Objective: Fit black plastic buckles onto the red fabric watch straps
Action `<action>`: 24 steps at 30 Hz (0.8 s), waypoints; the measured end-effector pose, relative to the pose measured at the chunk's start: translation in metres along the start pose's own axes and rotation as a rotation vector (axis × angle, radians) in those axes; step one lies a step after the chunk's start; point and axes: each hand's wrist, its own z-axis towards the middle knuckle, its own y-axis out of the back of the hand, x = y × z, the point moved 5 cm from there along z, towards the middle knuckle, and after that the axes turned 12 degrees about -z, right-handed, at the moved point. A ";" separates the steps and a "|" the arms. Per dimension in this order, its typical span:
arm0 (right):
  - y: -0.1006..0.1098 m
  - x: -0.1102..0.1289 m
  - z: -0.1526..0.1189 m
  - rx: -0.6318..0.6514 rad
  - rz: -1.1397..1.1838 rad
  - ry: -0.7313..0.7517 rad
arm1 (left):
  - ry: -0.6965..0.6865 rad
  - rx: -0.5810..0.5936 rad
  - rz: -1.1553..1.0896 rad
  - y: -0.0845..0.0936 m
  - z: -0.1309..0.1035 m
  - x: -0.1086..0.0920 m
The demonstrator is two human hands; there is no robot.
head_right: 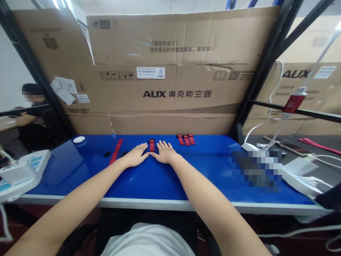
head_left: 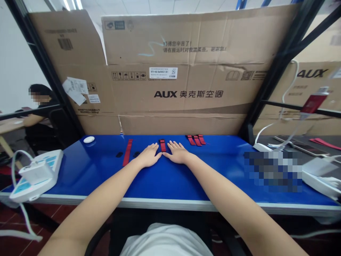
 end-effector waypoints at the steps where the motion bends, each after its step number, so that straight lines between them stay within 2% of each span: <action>1: 0.000 0.000 0.000 0.004 -0.001 -0.002 | 0.000 0.003 0.003 0.000 0.000 0.000; 24: -0.001 -0.001 0.002 0.023 0.004 -0.004 | 0.006 0.013 0.034 -0.001 0.001 0.003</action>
